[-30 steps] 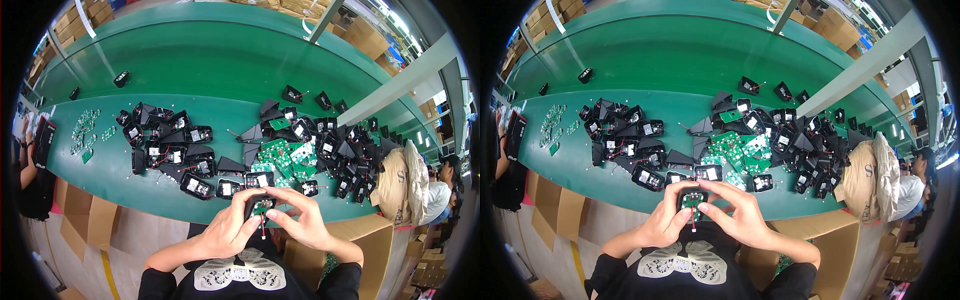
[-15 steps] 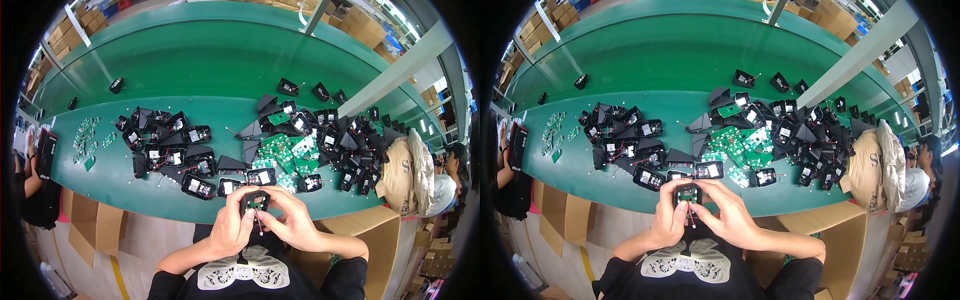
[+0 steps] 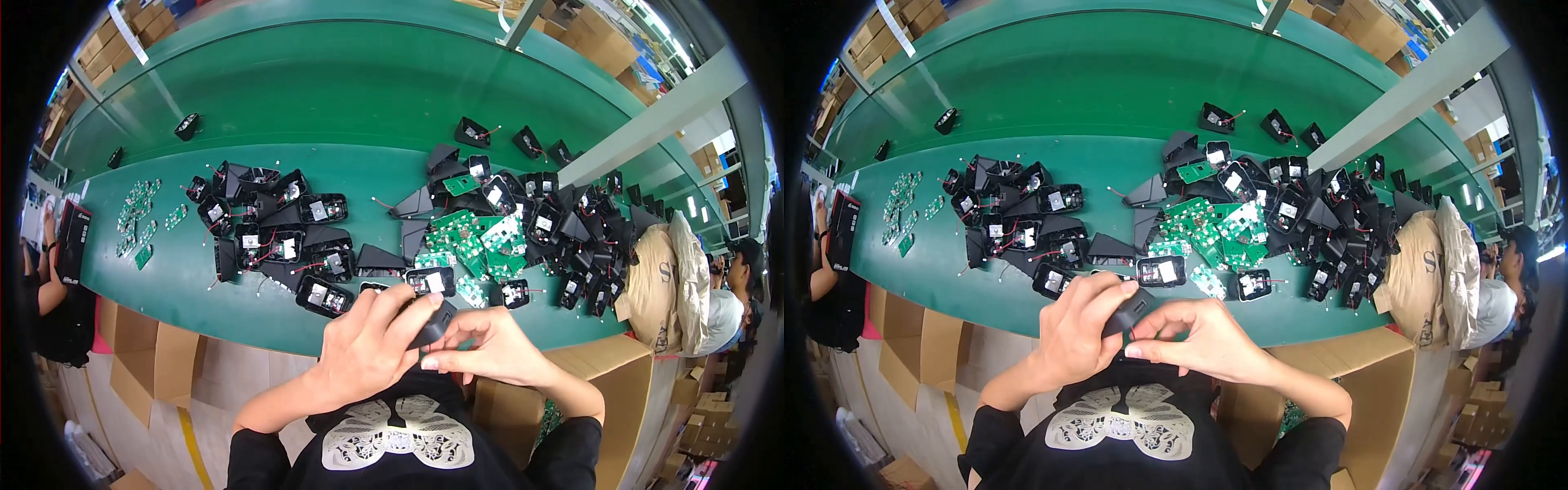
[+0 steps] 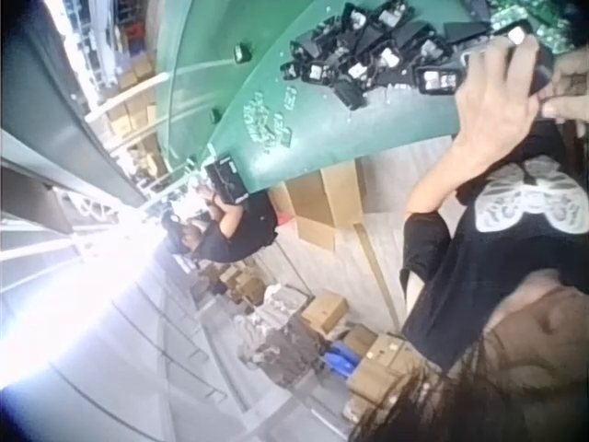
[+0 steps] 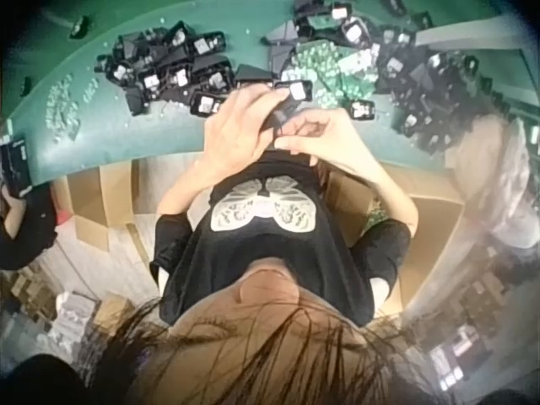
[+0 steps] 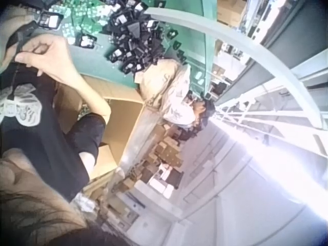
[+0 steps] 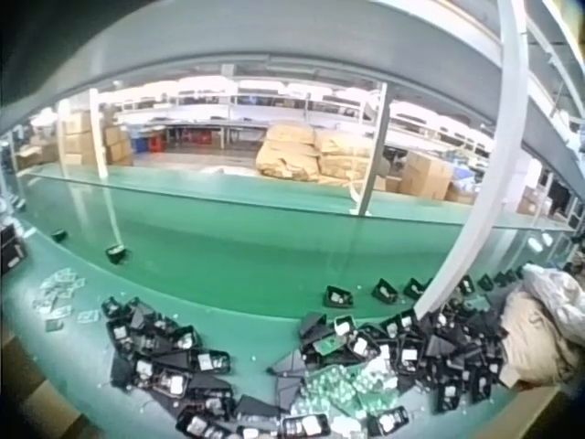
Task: The person assembles electronic components by hand, placing a green circuit board into a black plastic housing.
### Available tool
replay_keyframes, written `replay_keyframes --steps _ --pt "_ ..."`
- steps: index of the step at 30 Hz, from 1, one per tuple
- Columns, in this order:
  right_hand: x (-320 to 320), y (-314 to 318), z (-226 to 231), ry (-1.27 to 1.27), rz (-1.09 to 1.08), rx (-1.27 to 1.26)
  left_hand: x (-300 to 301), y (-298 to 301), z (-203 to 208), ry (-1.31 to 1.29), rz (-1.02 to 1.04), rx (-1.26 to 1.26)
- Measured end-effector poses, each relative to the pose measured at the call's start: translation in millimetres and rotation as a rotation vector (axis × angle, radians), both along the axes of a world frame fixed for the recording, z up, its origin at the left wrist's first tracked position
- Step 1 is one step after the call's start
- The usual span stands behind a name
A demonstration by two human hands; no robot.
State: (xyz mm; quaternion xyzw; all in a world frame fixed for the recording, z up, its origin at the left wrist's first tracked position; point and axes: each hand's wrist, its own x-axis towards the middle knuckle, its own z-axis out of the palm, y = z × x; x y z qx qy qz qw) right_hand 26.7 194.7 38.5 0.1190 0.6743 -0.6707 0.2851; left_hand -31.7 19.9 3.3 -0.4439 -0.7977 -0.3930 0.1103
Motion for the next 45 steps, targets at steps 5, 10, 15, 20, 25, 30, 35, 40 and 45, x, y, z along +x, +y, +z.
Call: replay_keyframes --steps 5,10,15,20,25,30,35,40,45 --pt "2.7 3.9 -4.6 0.056 0.017 0.018 2.9 1.1 4.1 0.191 0.044 -0.041" --pt "0.0 1.5 3.0 0.135 -0.017 0.122 2.1 -8.4 3.3 -0.253 -0.015 -0.092" --pt "10.2 -2.5 -7.9 0.932 0.027 0.583 7.8 -14.6 6.0 -1.052 -0.385 0.032" --pt "13.9 -7.2 -18.8 1.043 -0.02 0.66 7.1 -12.6 23.2 -1.363 -0.395 0.038" --pt "16.6 -7.4 -26.2 1.058 -0.058 0.654 11.3 -12.2 15.3 -1.307 -0.414 0.119" --pt "17.6 -8.7 -26.1 1.086 -0.091 0.67 14.1 -11.1 12.6 -1.287 -0.412 0.134" --pt "26.1 -9.2 -34.4 1.535 -0.038 1.062 22.7 -8.8 6.5 -1.025 -0.389 0.181" --pt "18.6 -3.5 -21.2 1.325 0.03 0.835 32.2 -5.6 -1.6 -0.854 -0.337 0.249" --pt "21.4 -4.2 -27.7 0.936 -0.184 0.295 35.9 -3.4 -3.5 -0.619 -0.277 0.241"
